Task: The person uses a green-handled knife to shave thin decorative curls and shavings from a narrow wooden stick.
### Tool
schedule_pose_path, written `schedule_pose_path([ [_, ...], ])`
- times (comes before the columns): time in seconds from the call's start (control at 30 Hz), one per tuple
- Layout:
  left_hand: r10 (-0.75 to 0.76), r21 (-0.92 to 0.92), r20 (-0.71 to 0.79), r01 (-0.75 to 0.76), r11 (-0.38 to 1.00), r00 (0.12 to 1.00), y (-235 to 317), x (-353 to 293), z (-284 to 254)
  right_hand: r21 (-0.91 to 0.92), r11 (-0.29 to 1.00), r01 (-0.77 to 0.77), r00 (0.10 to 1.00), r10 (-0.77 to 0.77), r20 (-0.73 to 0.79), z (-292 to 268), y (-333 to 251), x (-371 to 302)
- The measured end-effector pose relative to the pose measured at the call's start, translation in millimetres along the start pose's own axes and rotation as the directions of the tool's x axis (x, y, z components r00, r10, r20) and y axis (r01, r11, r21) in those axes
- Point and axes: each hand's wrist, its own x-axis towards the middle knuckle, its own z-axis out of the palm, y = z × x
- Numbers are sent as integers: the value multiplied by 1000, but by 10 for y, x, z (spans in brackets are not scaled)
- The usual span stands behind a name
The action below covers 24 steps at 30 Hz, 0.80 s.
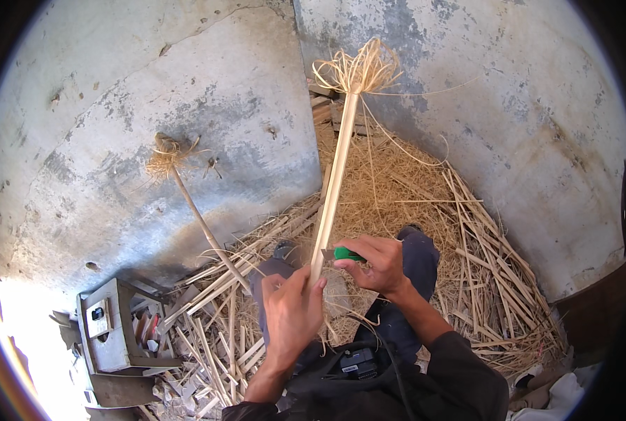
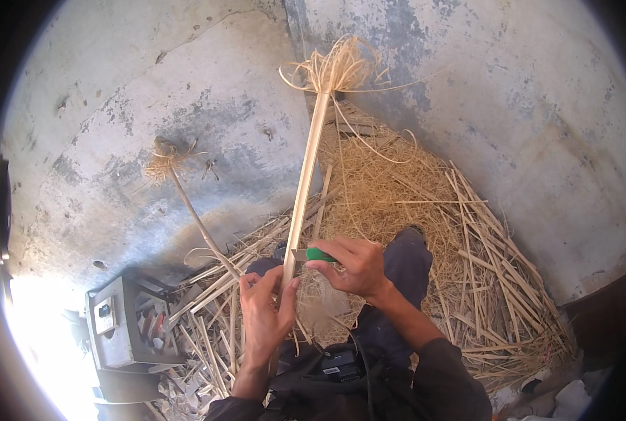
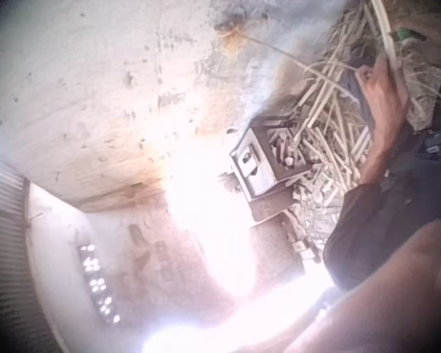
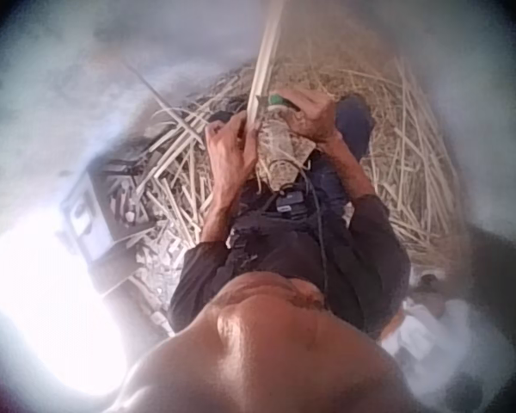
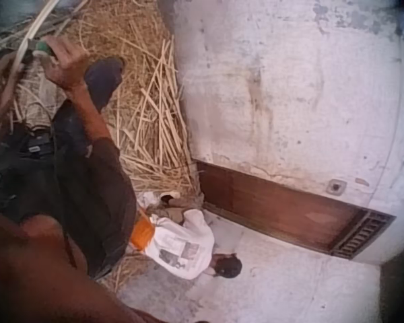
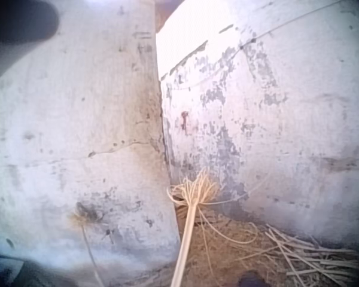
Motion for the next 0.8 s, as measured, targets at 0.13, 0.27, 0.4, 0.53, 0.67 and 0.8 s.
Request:
schedule_pose_path([
  [0.13, 5, 11, 13, -5, 1000, 1000, -22, -15, -4, -23, 1000, 16, 999, -17, -33, 24, 40, 25],
  [0.27, -27, -3, 56, 27, 1000, 998, -42, -59, 13, 16, 1000, -23, 994, 24, -103, 57, 196, 81],
  [0.4, -53, -18, 131, 55, 998, 990, -63, -151, 59, 4, 967, -256, 959, 255, -122, -96, 397, 240],
  [0.53, -51, -2, 150, 52, 999, 987, -74, -201, 68, -31, 959, -282, 935, 267, -233, -51, 756, 296],
  [0.67, 14, -63, 219, 0, 998, 976, -123, -346, 147, 43, 905, -423, 821, 402, -406, -116, 1021, 487],
  [0.8, -48, 13, 234, 46, 999, 971, -158, -329, 160, 118, 867, -484, 817, 496, -293, -35, 1144, 432],
])
